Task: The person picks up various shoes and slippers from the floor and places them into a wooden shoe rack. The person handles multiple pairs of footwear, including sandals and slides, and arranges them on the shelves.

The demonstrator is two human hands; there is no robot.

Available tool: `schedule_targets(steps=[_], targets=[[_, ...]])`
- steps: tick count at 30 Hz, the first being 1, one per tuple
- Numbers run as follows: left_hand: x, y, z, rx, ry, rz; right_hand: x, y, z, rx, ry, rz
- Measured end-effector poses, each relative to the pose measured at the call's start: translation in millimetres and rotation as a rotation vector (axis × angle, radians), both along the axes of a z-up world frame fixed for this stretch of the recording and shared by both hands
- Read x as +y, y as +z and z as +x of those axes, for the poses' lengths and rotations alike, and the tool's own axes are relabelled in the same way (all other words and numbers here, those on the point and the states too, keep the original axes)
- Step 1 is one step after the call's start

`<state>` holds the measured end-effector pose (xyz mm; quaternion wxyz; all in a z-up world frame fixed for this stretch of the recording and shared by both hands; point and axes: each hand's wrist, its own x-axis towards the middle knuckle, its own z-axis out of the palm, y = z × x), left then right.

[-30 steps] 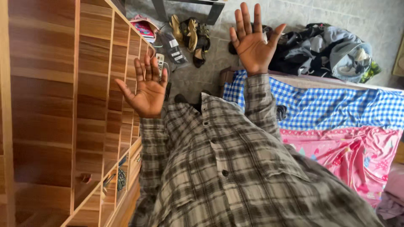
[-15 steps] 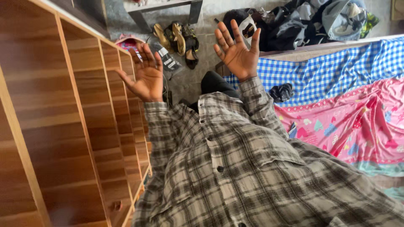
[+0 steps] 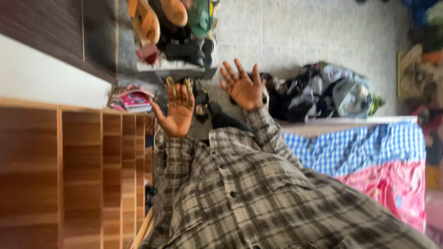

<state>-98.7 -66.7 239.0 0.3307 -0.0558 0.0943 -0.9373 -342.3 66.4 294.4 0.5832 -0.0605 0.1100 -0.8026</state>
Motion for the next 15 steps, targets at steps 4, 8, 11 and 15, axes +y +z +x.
schedule_targets(steps=[4,8,11,15], targets=[[-13,-10,-60,-0.008,0.057,-0.009,-30,-8,-57,0.033,0.133,0.112],[-15,-2,-95,-0.099,0.097,0.051,-63,-18,-110,0.042,0.275,0.223],[-19,7,-105,-0.156,0.173,0.069,-98,-32,-141,0.074,0.372,0.303],[-23,7,-96,-0.137,0.254,0.097,-163,-63,-167,0.203,0.443,0.381]])
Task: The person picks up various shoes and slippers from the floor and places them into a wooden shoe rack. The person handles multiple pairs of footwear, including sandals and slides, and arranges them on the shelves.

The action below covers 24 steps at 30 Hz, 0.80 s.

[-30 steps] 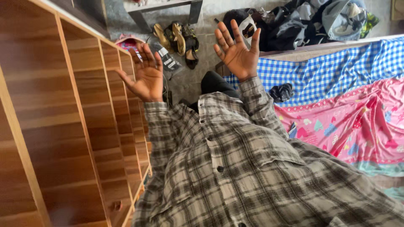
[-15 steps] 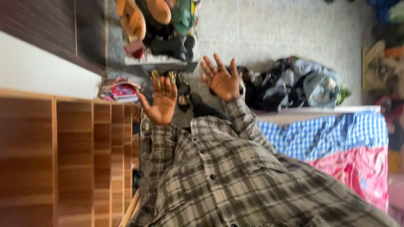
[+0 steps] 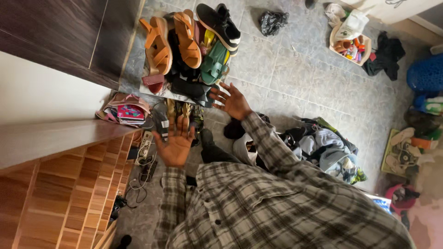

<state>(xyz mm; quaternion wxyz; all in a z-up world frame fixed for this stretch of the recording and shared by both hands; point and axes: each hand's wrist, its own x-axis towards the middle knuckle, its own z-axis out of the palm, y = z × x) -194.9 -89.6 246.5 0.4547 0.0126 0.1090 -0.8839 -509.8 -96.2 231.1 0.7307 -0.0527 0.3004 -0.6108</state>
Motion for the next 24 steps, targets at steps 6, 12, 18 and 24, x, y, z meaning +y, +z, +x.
schedule_targets(steps=[6,12,18,24], targets=[[3,-9,15,-0.123,0.136,0.080,-101,-54,-28,-0.113,-0.121,-0.055],[21,-8,11,-0.151,0.227,0.166,-209,-129,-38,0.091,-0.097,0.329],[47,-27,6,-0.086,0.290,0.247,-260,-172,-24,1.624,0.123,0.220],[72,-40,0,-0.101,0.346,0.302,-290,-191,-6,1.802,0.415,0.770]])
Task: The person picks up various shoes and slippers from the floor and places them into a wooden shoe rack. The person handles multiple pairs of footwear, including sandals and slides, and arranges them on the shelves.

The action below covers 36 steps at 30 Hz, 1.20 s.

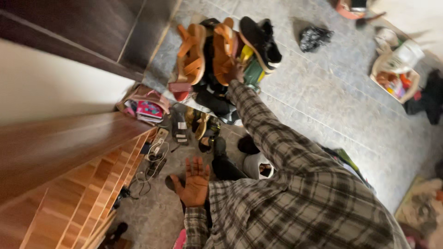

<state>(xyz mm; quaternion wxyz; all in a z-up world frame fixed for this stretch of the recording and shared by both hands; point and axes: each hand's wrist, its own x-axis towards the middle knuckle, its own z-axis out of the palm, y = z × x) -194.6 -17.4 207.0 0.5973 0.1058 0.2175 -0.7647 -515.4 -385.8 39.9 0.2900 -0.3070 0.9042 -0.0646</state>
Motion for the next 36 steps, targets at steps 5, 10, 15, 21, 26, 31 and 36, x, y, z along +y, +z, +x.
schedule_targets(steps=[5,10,15,21,26,31,36], targets=[[5,1,1,-0.040,0.025,0.046,-1,12,-10,-0.125,0.023,0.036],[6,4,7,-0.075,0.023,0.013,7,26,-8,-0.063,-0.099,-0.195],[-10,4,13,-0.005,0.003,-0.069,8,32,-16,-0.093,-0.082,-0.660],[-61,20,16,0.024,-0.044,-0.207,25,57,-40,-0.482,-0.083,-0.980],[-87,40,14,0.039,-0.074,-0.303,114,121,-19,-1.391,-0.144,-1.050],[-93,58,22,0.031,-0.133,-0.374,229,212,52,-1.737,-0.159,-1.050],[-84,60,62,-0.048,-0.201,-0.595,319,253,111,-1.704,-0.091,-1.027]])
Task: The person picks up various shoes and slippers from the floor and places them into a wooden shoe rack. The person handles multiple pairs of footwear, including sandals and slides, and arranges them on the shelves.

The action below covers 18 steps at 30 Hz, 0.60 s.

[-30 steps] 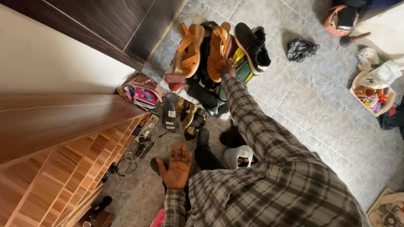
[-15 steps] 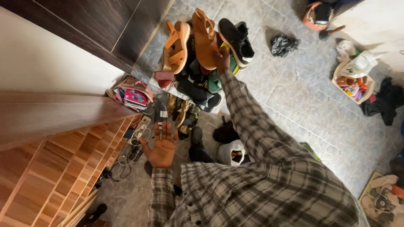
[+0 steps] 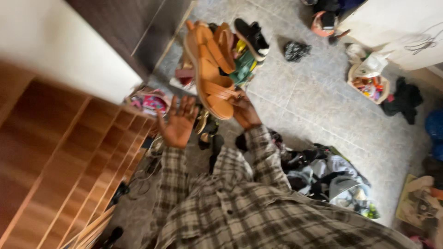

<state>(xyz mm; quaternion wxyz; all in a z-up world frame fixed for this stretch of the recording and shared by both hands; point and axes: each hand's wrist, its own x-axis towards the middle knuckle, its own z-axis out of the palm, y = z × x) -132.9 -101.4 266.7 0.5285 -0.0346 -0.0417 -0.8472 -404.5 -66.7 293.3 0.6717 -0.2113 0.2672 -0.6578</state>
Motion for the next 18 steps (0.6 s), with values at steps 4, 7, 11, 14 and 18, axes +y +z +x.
schedule_targets(steps=[4,7,11,14,18], targets=[[29,15,44,-0.274,-0.071,-0.079,61,26,48,0.105,-0.037,-0.128],[78,42,102,-0.541,-0.004,-0.268,93,46,110,0.096,0.014,-0.112],[143,67,175,-0.747,0.038,-0.415,129,61,187,0.049,0.057,-0.164],[180,79,218,-0.843,0.160,-0.452,155,64,254,0.068,0.087,-0.168],[233,91,251,-0.908,0.351,-0.368,189,75,319,0.187,0.089,-0.150]])
